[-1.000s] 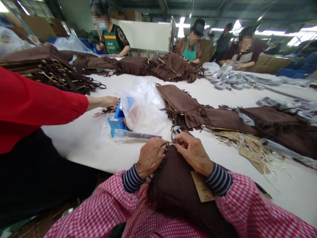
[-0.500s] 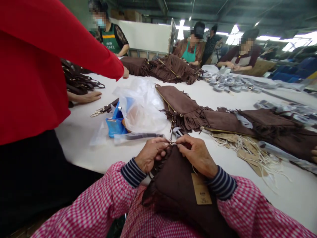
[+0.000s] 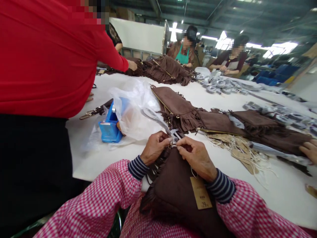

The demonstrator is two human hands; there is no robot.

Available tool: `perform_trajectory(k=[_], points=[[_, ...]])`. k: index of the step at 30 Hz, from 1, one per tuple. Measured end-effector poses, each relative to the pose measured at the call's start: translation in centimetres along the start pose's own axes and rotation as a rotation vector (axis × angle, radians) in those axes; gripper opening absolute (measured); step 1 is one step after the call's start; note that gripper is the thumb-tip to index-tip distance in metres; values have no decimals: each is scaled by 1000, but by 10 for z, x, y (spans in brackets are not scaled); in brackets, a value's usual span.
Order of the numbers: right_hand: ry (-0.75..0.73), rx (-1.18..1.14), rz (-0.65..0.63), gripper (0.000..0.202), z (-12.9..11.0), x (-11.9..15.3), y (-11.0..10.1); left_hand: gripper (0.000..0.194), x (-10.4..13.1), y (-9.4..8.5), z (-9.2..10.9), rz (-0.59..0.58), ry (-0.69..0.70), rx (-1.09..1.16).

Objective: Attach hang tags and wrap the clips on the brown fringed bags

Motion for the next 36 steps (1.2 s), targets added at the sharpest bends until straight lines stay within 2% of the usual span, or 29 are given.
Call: perform_trajectory(k=[7,12,24,29,36], points=[[-188,203,8,15,-10,-4,-1,33,-1,2,-4,-48,-108,204],[-293,319,-35,17,-16,-9,-3,33,-2,2,0,-12,-119,262],[-337,477,-215,16,-37,-19,-13,33,-2,0,0,11,-141,308],[-376,572,-359,16,-47,-28,-11,28,-3,-1,0,9,-139,316],[-303,581,-468,15,-54,-37,-14,19,-5,-3,-3,10,-145,311]])
Point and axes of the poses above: each hand's wrist, its own x-axis away from the middle knuckle, its own y-axis out of the palm, z = x × y, the point moved 1 cm from there along -x, towards the middle knuckle, and after that the axes turned 7 degrees about x, right-handed, at the moved point
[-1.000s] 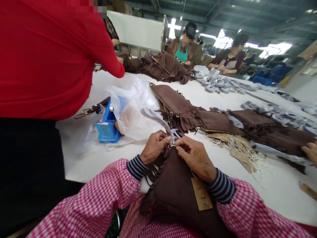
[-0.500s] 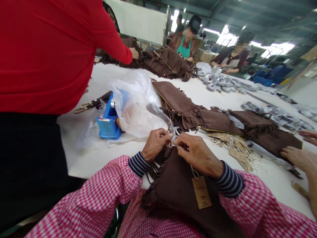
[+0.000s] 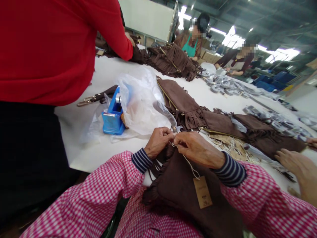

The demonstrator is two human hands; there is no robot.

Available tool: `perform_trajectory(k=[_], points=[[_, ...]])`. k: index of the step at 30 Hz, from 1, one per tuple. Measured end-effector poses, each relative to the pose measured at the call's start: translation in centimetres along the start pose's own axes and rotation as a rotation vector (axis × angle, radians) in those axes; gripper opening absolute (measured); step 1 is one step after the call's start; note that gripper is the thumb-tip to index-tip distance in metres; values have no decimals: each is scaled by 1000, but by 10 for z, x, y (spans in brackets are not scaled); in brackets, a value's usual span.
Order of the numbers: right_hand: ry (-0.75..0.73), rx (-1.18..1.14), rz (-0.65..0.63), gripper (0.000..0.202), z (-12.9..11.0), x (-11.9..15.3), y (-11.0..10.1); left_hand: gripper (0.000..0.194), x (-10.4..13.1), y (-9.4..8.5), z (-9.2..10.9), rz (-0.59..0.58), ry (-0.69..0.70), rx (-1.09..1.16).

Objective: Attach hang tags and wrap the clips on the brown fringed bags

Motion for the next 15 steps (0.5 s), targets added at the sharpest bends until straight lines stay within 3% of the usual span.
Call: perform_trajectory(k=[10,15], points=[[-87,3,-20,16,0,-10,-12,11,0,0,2,-6,31,-14],[-9,-261,-177,17,10,-16,-12,15,0,1,2,3,45,4]])
Point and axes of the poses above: each hand's wrist, its own x-axis away from the middle knuckle, its own y-axis out of the palm, z = x × y, the point moved 1 cm from there along -x, towards the middle knuckle, and after that the axes turned 7 degrees about x, right-handed, at the moved point
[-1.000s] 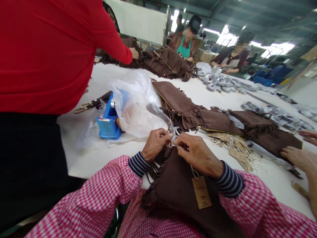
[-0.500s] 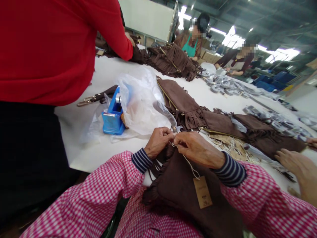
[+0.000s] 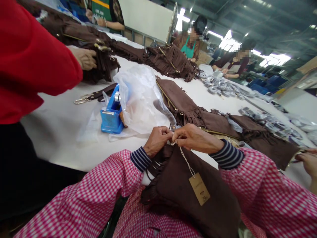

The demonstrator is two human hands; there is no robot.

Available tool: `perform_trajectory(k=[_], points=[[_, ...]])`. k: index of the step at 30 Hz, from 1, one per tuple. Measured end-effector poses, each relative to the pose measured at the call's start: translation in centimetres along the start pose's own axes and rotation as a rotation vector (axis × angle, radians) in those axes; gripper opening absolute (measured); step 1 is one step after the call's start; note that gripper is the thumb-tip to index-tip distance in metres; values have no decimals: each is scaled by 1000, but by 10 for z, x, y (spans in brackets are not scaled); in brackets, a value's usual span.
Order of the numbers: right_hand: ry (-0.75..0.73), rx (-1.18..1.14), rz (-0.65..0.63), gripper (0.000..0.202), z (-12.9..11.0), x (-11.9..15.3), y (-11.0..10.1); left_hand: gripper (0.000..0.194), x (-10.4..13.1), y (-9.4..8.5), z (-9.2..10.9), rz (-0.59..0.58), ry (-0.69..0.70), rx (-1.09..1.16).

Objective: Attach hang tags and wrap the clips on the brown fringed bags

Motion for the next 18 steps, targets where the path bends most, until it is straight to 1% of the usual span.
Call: perform_trajectory(k=[2,3,5,8,11,15,18], points=[[50,-67,-28,17,3,1,1,17,0,0,-1,4,-10,9],[59,-62,-17,17,3,2,2,18,0,0,-2,7,-16,12],[57,-15,43,15,0,4,4,18,0,0,-2,11,-20,3],[28,41,159,12,-5,7,6,11,0,-1,-3,7,-13,-24],[-2,88,224,14,-9,6,10,11,0,-2,-3,-6,-9,-10],[-59,117,242,15,-10,5,16,14,1,-1,-2,-3,-21,50],[-67,57,248,14,-7,6,21,13,2,0,0,14,-38,63]])
Point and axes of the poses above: each hand's wrist, its own x-axis away from the middle knuckle, its own y-axis out of the palm, z = x × y, the point moved 1 cm from there along -x, towards the middle knuckle, and after that the axes turned 7 degrees about x, right-handed, at the moved point
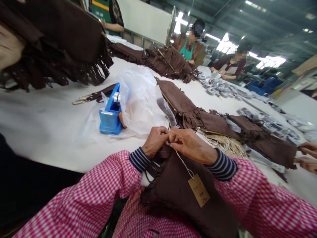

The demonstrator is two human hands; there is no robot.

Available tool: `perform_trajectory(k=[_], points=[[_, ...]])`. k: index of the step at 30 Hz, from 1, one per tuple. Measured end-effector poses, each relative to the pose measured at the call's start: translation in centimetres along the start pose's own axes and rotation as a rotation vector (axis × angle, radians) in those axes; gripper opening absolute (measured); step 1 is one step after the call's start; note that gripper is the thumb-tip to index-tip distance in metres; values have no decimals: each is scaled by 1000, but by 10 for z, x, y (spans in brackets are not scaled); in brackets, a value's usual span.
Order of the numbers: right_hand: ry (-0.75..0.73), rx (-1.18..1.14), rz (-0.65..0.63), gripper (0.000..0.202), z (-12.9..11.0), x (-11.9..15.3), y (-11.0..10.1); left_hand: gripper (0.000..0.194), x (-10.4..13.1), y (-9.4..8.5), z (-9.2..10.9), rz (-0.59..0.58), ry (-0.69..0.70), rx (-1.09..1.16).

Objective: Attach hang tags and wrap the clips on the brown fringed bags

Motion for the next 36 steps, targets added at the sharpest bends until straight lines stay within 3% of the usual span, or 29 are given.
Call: perform_trajectory(k=[6,13,18,22,25,31,36], points=[[121,-110,33,10,7,13,13,18,1,0,2,-13,-40,20],[55,173,219,10,6,25,37,25,3,-4,9,-38,-120,2],[73,304,213,12,5,30,44,17,3,-7,13,-84,-200,-13],[83,491,175,17,3,30,50,6,-1,-12,13,-126,-158,-17],[74,562,188,17,2,29,54,14,-2,-14,12,-152,-197,33],[77,426,333,18,8,31,58,29,3,-13,13,-250,-204,0],[82,243,408,17,17,32,57,25,4,-9,8,-255,-104,-40]])
Point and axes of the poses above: each hand's wrist, its own x-axis away from the middle knuckle, its own y-axis out of the palm, z = x × y, the point moved 1 cm from there along -x, towards the middle knuckle, and after that the axes turned 7 degrees about x, right-handed, at the moved point
